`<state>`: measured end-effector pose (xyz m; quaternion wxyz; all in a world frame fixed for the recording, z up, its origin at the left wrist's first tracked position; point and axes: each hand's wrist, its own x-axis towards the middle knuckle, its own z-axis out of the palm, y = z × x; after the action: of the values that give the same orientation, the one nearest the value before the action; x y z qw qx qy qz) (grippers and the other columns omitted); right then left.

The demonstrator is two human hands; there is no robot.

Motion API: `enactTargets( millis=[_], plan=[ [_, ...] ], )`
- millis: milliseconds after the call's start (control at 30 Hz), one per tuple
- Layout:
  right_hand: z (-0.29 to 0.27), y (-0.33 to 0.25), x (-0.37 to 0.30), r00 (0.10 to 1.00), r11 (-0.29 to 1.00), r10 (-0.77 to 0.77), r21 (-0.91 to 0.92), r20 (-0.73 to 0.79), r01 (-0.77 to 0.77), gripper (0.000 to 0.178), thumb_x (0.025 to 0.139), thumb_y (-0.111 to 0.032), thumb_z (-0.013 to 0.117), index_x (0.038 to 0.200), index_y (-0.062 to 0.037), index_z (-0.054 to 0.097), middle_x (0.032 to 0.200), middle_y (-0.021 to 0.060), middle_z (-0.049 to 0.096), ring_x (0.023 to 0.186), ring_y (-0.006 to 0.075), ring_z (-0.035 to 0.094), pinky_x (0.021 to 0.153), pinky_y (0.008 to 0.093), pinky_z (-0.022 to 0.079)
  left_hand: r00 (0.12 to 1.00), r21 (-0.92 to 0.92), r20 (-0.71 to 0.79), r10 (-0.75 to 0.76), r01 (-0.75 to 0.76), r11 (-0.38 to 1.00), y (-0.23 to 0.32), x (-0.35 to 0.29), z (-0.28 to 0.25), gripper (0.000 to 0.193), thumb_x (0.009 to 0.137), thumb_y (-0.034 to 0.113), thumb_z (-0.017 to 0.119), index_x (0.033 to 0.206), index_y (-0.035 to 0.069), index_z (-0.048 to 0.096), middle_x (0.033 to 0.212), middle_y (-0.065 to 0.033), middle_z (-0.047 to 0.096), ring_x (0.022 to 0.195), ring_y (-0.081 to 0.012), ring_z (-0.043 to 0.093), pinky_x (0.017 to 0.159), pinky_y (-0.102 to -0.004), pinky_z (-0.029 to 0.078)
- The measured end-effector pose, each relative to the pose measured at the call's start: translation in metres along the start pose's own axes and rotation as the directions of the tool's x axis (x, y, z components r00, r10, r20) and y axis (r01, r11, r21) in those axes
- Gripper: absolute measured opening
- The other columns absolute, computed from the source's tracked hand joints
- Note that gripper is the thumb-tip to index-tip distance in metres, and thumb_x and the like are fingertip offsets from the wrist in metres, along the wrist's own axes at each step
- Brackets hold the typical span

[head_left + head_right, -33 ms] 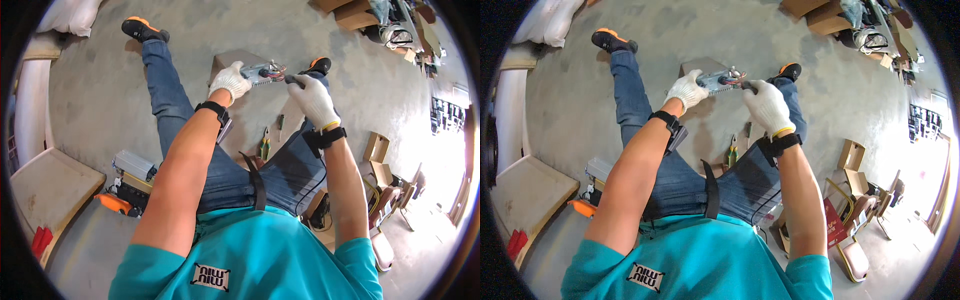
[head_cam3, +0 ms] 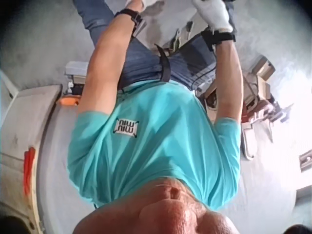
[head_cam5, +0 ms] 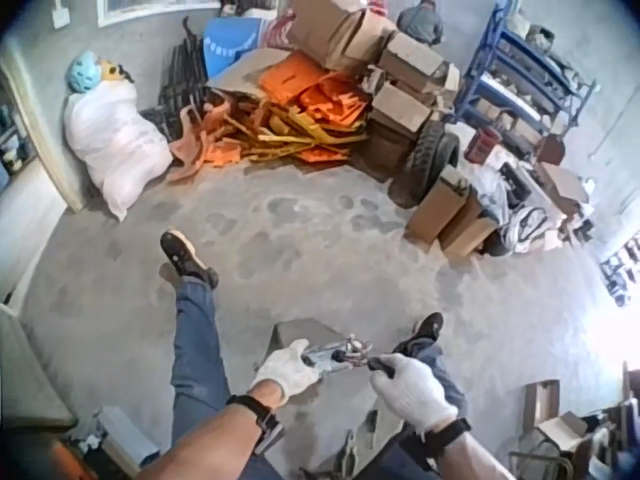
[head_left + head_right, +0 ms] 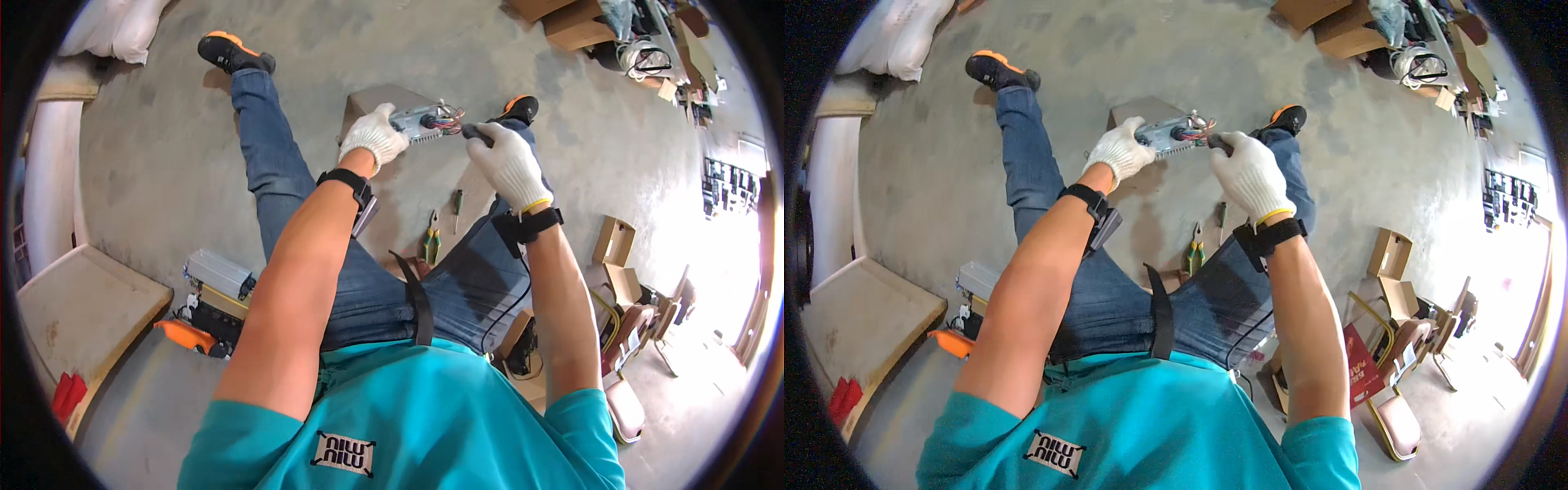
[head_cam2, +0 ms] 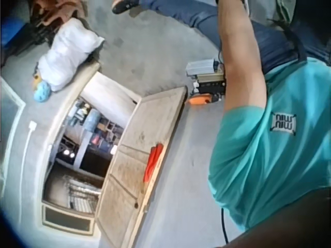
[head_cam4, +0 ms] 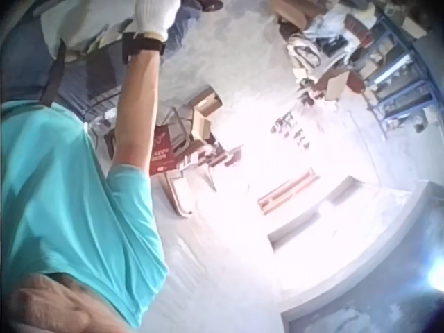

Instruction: Unscrewing and disassembling a metal housing of an electronic controller to inspect internal circuitry.

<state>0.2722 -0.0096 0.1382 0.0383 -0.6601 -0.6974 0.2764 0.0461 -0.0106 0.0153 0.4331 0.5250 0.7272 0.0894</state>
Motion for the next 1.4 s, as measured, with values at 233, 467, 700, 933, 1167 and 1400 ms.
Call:
enactTargets(
  millis=[233, 467, 700, 933, 1167, 1400],
  plan=[
    [-0.002, -0.001, 0.016, 0.991, 0.969, -0.13, -0.206, 0.041, 0.136, 0.022, 0.097, -0.021, 0.063, 0.107, -0.0053, 0.076, 0.099, 0.0271, 0.078, 0.098, 0.046, 0.077, 0.088, 0.0563, 0.061, 0.999, -0.03, 0.024, 0.027, -0.026, 0.999, -0.007, 0.009, 0.011, 0.073, 0.086, 0.038, 0.078, 0.154, 0.014, 0.062, 0.143, -0.028, 0.07, 0.135, -0.0456, 0.066, 0.111, -0.0513, 0.055],
    [0.01, 0.02, 0.026, 0.957, 0.815, 0.143, 0.518, 0.252, -0.258, 0.031, 0.098, -0.034, 0.072, 0.101, -0.0041, 0.079, 0.086, 0.0128, 0.076, 0.065, 0.022, 0.071, 0.062, 0.0389, 0.058, 0.998, -0.064, 0.032, 0.047, -0.045, 0.997, -0.025, 0.042, 0.014, 0.085, 0.087, 0.03, 0.077, 0.162, 0.002, 0.052, 0.135, -0.0247, 0.072, 0.114, -0.0343, 0.069, 0.095, -0.0425, 0.055],
    [0.037, 0.045, 0.063, 0.922, 0.829, 0.095, 0.484, 0.374, -0.282, 0.02, 0.096, -0.022, 0.074, 0.091, -0.0036, 0.079, 0.084, 0.0167, 0.077, 0.08, 0.0344, 0.077, 0.066, 0.0454, 0.057, 0.986, -0.219, 0.153, 0.073, -0.038, 0.975, -0.04, 0.037, 0.017, 0.093, 0.085, 0.007, 0.073, 0.172, 0.008, 0.04, 0.113, -0.0169, 0.075, 0.071, -0.023, 0.07, 0.056, -0.0374, 0.058],
    [0.012, -0.015, 0.045, 0.975, 0.969, 0.009, -0.242, 0.22, 0.045, 0.025, 0.09, -0.023, 0.078, 0.108, -0.01, 0.089, 0.108, 0.0184, 0.084, 0.102, 0.0355, 0.083, 0.085, 0.047, 0.066, 0.985, -0.208, 0.163, 0.059, -0.024, 0.978, -0.021, 0.022, 0.001, 0.091, 0.086, 0.007, 0.073, 0.171, 0.007, 0.041, 0.124, -0.0185, 0.074, 0.072, -0.0231, 0.07, 0.056, -0.0367, 0.058],
    [-0.011, -0.035, 0.027, 0.999, 0.999, 0.035, 0.0, 0.024, -0.035, 0.04, 0.098, -0.028, 0.074, 0.128, -0.0018, 0.069, 0.132, 0.0276, 0.066, 0.116, 0.0461, 0.074, 0.094, 0.0554, 0.063, 0.995, -0.172, 0.099, 0.017, 0.001, 0.985, -0.01, 0.02, -0.004, 0.084, 0.085, 0.014, 0.075, 0.166, 0.008, 0.051, 0.113, -0.0172, 0.079, 0.068, -0.0233, 0.073, 0.058, -0.0382, 0.059],
    [-0.013, -0.029, 0.014, 0.981, 0.975, 0.194, 0.116, -0.023, -0.19, 0.045, 0.103, -0.039, 0.071, 0.124, 0.0008, 0.066, 0.128, 0.0283, 0.069, 0.112, 0.0458, 0.077, 0.085, 0.0602, 0.064, 0.99, -0.173, 0.142, -0.001, 0.026, 0.985, -0.008, 0.023, -0.008, 0.084, 0.086, 0.011, 0.071, 0.167, 0.006, 0.047, 0.132, -0.0202, 0.074, 0.075, -0.0288, 0.075, 0.059, -0.0405, 0.062]
  ],
)
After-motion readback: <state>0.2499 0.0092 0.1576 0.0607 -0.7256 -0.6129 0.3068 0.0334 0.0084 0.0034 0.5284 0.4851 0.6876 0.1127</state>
